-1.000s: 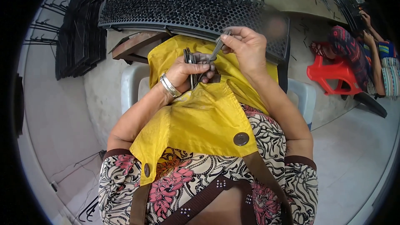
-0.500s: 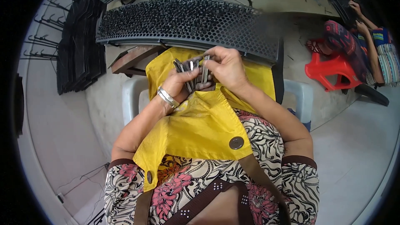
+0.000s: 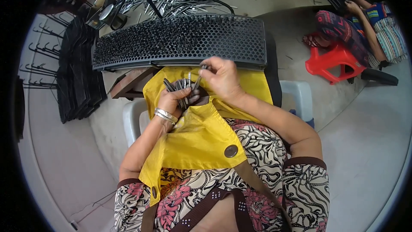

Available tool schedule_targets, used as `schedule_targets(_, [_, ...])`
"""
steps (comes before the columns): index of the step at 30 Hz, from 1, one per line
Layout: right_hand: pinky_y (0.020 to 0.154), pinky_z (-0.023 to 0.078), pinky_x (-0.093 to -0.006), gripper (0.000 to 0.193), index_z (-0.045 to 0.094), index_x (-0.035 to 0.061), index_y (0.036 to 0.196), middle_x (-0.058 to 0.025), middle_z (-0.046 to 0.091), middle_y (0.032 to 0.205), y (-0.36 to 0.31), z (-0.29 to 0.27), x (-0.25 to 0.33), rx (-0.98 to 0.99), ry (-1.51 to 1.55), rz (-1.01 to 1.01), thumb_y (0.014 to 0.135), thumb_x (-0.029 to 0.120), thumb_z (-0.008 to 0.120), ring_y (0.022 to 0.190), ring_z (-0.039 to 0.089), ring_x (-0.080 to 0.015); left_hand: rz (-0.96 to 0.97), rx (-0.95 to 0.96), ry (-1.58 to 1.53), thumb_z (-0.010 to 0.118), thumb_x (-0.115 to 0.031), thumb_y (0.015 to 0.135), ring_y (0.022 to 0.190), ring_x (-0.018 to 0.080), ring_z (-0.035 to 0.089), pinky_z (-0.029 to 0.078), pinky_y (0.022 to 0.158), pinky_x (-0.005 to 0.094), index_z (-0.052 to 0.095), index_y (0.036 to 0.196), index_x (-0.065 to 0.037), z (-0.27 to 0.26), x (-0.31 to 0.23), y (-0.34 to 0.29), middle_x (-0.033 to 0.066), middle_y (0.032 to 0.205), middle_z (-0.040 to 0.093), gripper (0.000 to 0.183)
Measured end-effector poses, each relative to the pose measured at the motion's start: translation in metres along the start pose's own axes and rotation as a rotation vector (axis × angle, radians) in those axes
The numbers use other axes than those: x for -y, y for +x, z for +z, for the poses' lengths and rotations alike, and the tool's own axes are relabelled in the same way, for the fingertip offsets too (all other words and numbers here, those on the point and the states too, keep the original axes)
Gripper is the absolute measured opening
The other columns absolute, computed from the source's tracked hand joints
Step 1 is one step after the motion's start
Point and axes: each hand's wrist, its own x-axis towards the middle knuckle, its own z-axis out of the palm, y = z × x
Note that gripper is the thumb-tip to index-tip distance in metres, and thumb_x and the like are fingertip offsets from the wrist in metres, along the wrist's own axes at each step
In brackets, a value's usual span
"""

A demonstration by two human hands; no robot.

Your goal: Manually insert small metal pins into the perforated holes of a rubber mat base.

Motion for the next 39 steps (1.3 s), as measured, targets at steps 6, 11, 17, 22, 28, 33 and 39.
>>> schedule_targets(6, [0.053, 0.045, -0.0189, 0.010, 0.059, -0.0036, 0.084, -0.0041, 0.059, 0.069, 0.044, -0.059, 0.029, -0.186, 0.082, -0.016, 0.075, 0.000, 0.059, 0.056, 0.054, -0.0074, -0.036, 0.018, -0.047, 0.050, 0.004, 0.078, 0.075, 0.0240, 0.060, 0.053, 0.069, 0.0340, 0.050, 0.094, 0.005, -0.005, 0.003, 0.001, 0.0127, 0.083, 0.058, 0.016])
schedule_targets(11, [0.055, 0.046, -0.0198, 0.009, 0.059, -0.0041, 0.083, -0.0046, 0.059, 0.070, 0.083, -0.101, 0.012, -0.331, 0.019, -0.039, 0.077, 0.002, 0.056, 0.059, 0.054, -0.0084, -0.030, 0.075, -0.024, 0.048, 0.003, 0.080, 0.072, 0.0258, 0.060, 0.053, 0.066, 0.0359, 0.050, 0.093, 0.005, -0.005, 0.004, 0.002, 0.0148, 0.081, 0.058, 0.013])
schedule_targets(17, [0.055, 0.048, -0.0204, 0.009, 0.059, -0.0042, 0.082, -0.0034, 0.057, 0.070, 0.108, -0.119, -0.005, -0.353, -0.114, -0.165, 0.078, 0.004, 0.056, 0.061, 0.054, -0.0078, -0.006, 0.140, -0.037, 0.046, -0.001, 0.082, 0.071, 0.0260, 0.060, 0.053, 0.065, 0.0362, 0.050, 0.094, 0.001, -0.004, 0.002, 0.000, 0.0151, 0.080, 0.058, 0.012])
schedule_targets(22, [0.055, 0.048, -0.0199, 0.010, 0.059, -0.0029, 0.084, -0.0025, 0.057, 0.070, 0.113, -0.117, -0.002, -0.251, -0.161, -0.171, 0.078, 0.005, 0.056, 0.060, 0.053, -0.0067, 0.000, 0.152, -0.040, 0.046, -0.002, 0.083, 0.071, 0.0260, 0.060, 0.053, 0.064, 0.0360, 0.050, 0.094, 0.001, -0.006, 0.003, 0.000, 0.0152, 0.080, 0.058, 0.012])
schedule_targets(28, [0.054, 0.044, -0.0201, 0.010, 0.059, -0.0020, 0.082, -0.0023, 0.057, 0.066, 0.124, -0.119, -0.005, -0.144, -0.480, -0.376, 0.078, 0.006, 0.055, 0.057, 0.052, -0.0062, -0.008, 0.150, -0.018, 0.047, -0.002, 0.083, 0.070, 0.0256, 0.060, 0.053, 0.063, 0.0349, 0.049, 0.094, 0.001, -0.003, 0.002, 0.000, 0.0150, 0.080, 0.058, 0.013])
schedule_targets(33, [0.053, 0.043, -0.0253, 0.010, 0.058, -0.0022, 0.082, -0.0091, 0.057, 0.066, 0.128, -0.111, 0.006, -0.105, -0.673, -0.552, 0.076, 0.005, 0.055, 0.057, 0.055, -0.0134, -0.004, 0.145, -0.009, 0.048, -0.002, 0.082, 0.070, 0.0246, 0.060, 0.052, 0.063, 0.0335, 0.050, 0.094, 0.001, -0.006, 0.004, 0.001, 0.0142, 0.079, 0.058, 0.013])
schedule_targets(39, [0.058, 0.043, -0.0276, 0.008, 0.057, -0.0013, 0.081, -0.0132, 0.057, 0.072, 0.127, -0.113, 0.006, -0.099, -0.777, -0.694, 0.074, 0.004, 0.056, 0.064, 0.056, -0.0234, -0.004, 0.144, -0.008, 0.049, -0.003, 0.082, 0.069, 0.0241, 0.060, 0.052, 0.063, 0.0325, 0.050, 0.095, 0.001, -0.006, 0.003, 0.002, 0.0138, 0.079, 0.058, 0.014])
